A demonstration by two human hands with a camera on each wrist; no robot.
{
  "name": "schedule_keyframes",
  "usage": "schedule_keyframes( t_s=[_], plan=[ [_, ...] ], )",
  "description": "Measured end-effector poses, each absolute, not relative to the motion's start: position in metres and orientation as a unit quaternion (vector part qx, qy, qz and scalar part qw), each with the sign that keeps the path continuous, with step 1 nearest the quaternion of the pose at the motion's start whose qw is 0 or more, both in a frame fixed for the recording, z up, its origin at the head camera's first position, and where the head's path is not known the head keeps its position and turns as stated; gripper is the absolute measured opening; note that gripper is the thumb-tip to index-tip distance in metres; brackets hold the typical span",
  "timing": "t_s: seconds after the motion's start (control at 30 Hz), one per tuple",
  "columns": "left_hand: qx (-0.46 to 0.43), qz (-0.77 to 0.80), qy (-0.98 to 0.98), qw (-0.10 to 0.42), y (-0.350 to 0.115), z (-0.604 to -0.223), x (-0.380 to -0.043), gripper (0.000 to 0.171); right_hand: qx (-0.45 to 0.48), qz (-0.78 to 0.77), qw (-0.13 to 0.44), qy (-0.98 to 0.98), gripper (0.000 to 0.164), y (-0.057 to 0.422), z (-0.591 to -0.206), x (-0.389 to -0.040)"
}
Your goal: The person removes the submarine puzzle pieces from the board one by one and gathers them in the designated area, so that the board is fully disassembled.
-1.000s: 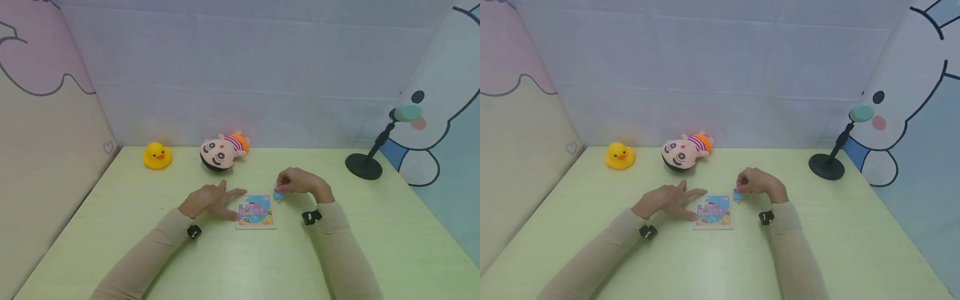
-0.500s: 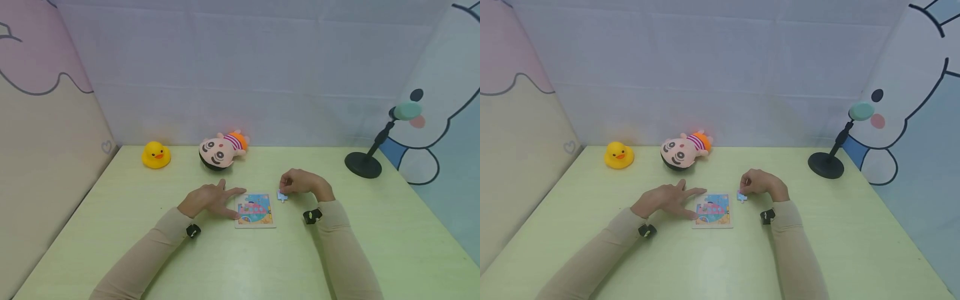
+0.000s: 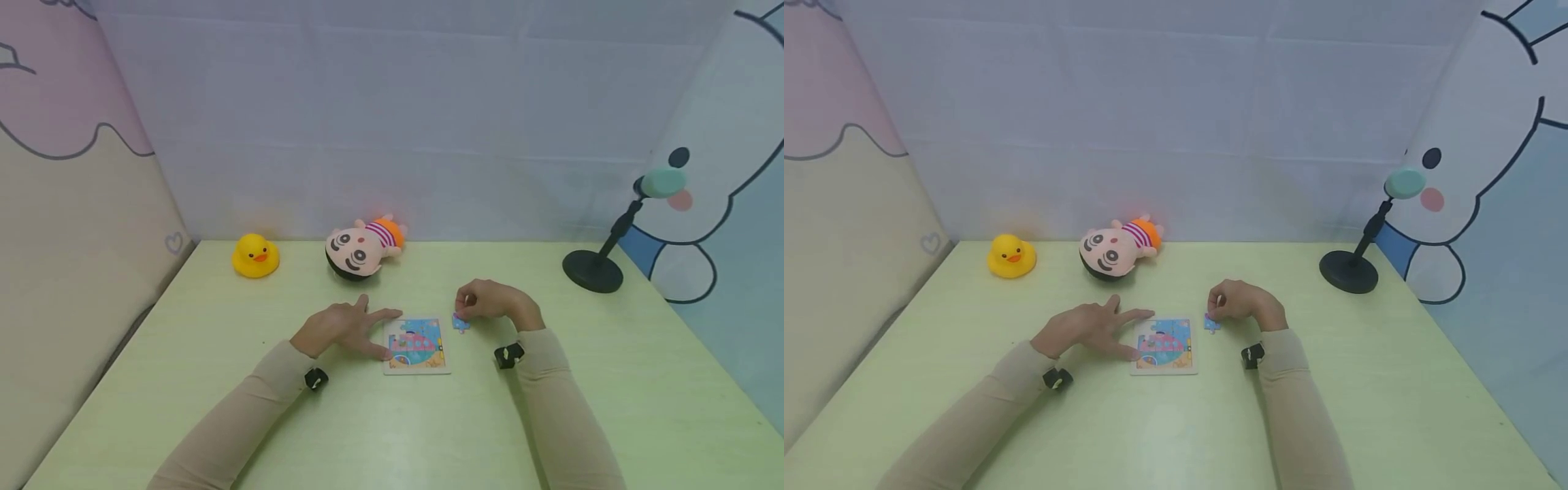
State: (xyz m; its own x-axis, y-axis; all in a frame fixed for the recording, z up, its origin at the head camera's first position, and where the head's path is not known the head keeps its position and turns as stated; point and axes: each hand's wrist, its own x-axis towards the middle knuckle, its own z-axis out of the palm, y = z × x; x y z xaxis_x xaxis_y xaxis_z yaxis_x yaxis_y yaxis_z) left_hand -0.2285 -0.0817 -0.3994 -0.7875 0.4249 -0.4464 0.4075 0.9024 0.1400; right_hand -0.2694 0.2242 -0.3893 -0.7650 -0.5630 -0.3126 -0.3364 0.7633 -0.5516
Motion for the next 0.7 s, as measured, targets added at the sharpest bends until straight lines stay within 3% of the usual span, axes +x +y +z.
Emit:
schedule_keyframes(
  t_s=[0.7],
  plan=[
    [0.227,0.019,0.944,0.24,-0.0816,-0.3987,-0.2292,0.086,-0.25,-0.241,0.239,0.907,0.01,0.2259,-0.3872,-0.2697]
  ],
)
